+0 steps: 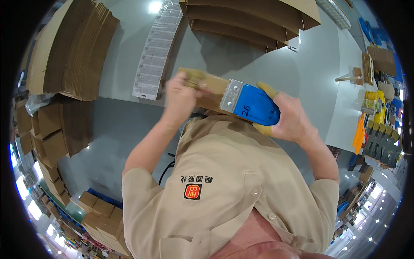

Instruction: The person assembles flat cardboard sheets into boxes using a handheld tape dispenser. They fold the flaps, apply tape to seal seams, and stack the finished boxes. Later, they place small white packets into a divided cardboard tray.

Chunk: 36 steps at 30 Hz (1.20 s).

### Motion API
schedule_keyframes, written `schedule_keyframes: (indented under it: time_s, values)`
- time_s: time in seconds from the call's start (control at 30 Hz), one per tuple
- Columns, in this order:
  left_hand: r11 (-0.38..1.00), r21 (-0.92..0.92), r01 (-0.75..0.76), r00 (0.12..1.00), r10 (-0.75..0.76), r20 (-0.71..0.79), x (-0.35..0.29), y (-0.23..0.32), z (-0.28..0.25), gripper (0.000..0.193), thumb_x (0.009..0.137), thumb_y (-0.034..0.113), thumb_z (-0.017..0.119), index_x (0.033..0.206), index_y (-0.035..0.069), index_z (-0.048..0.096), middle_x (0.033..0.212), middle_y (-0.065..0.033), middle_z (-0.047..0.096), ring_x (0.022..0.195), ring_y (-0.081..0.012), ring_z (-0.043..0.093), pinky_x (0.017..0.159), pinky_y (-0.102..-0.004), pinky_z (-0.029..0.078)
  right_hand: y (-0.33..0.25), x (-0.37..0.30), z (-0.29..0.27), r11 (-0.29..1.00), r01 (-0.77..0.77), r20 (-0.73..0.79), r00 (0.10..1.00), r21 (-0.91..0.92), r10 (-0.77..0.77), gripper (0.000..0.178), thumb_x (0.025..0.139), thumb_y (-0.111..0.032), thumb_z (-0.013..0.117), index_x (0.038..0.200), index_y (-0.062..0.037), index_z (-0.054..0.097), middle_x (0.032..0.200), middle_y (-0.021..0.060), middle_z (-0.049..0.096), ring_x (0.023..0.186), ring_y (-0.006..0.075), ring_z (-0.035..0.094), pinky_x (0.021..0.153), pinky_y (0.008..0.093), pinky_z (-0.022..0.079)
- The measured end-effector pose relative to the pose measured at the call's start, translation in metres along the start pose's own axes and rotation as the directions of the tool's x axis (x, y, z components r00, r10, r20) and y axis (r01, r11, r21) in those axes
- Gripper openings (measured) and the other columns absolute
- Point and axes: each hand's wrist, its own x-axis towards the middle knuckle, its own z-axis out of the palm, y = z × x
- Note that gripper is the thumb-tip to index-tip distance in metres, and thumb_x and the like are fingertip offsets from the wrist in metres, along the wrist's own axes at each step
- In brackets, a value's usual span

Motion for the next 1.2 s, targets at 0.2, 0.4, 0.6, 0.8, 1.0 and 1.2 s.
schedule_keyframes:
  time_s: [0.2, 0.4, 0.6, 0.8, 1.0, 1.2]
  values:
    - [0.991, -0.097, -0.095, 0.966, 0.068, -0.247, 0.026, 0.011, -0.077, 0.016, 0.1, 0.013, 0.055, 0.093, 0.002, 0.063, 0.067, 0.0019, 0.051, 0.055, -0.0074, 0.043, 0.058, -0.0257, 0.044, -0.041, 0.048, 0.02, 0.995, -0.002, 0.135, 0.991, -0.102, 0.016, 0.071, 0.068, -0.033, 0.082, 0.128, -0.0007, 0.061, 0.091, 0.0187, 0.069, 0.08, 0.0369, 0.067, 0.071, 0.0439, 0.054]
    - [0.884, 0.466, 0.028, 0.983, 0.061, -0.175, 0.047, -0.049, -0.104, 0.019, 0.095, 0.015, 0.06, 0.097, -0.004, 0.062, 0.076, -0.0075, 0.06, 0.071, -0.0168, 0.057, 0.066, -0.0301, 0.047, -0.052, 0.062, 0.035, 0.988, 0.044, 0.131, 0.991, -0.147, -0.025, 0.061, 0.067, -0.034, 0.081, 0.115, 0.0009, 0.065, 0.081, 0.0161, 0.066, 0.071, 0.0357, 0.065, 0.065, 0.0443, 0.052]
    - [0.906, 0.422, -0.018, 0.998, 0.04, -0.044, 0.084, -0.096, -0.11, 0.037, 0.092, 0.011, 0.055, 0.125, -0.005, 0.053, 0.109, -0.0213, 0.064, 0.103, -0.0278, 0.06, 0.094, -0.035, 0.045, -0.04, 0.044, 0.028, 0.993, 0.034, 0.05, 0.998, -0.109, -0.028, 0.044, 0.063, -0.027, 0.084, 0.094, 0.0002, 0.067, 0.077, 0.0135, 0.062, 0.067, 0.0348, 0.063, 0.06, 0.0436, 0.05]
    - [0.922, 0.362, -0.139, 0.934, 0.244, -0.262, 0.093, -0.084, -0.07, 0.044, 0.096, 0.007, 0.051, 0.139, 0.003, 0.048, 0.121, -0.012, 0.061, 0.113, -0.0215, 0.056, 0.101, -0.0348, 0.043, -0.035, 0.031, 0.034, 0.982, 0.067, -0.02, 0.997, -0.174, -0.072, 0.041, 0.062, -0.024, 0.083, 0.09, 0.0004, 0.066, 0.076, 0.014, 0.062, 0.067, 0.035, 0.063, 0.059, 0.0435, 0.05]
    - [0.736, 0.509, -0.446, 0.883, 0.456, 0.115, 0.052, 0.019, -0.053, 0.057, 0.088, 0.021, 0.07, 0.137, 0.001, 0.049, 0.136, -0.0153, 0.054, 0.13, -0.0269, 0.05, 0.113, -0.0409, 0.035, -0.033, 0.019, 0.034, 0.989, -0.013, 0.027, 0.999, -0.144, 0.017, 0.041, 0.061, -0.023, 0.084, 0.091, -0.0006, 0.066, 0.078, 0.0149, 0.064, 0.07, 0.035, 0.065, 0.06, 0.0438, 0.051]
    - [-0.128, 0.562, -0.817, 0.563, 0.029, 0.826, 0.011, 0.049, -0.028, 0.095, 0.064, 0.035, 0.088, 0.139, -0.003, 0.045, 0.149, -0.0225, 0.041, 0.14, -0.0403, 0.038, 0.119, -0.054, 0.024, -0.025, 0.015, 0.029, 0.993, -0.01, 0.003, 1.0, -0.115, 0.01, 0.049, 0.063, -0.027, 0.085, 0.099, -0.0001, 0.067, 0.08, 0.0149, 0.064, 0.072, 0.0361, 0.065, 0.062, 0.0444, 0.052]
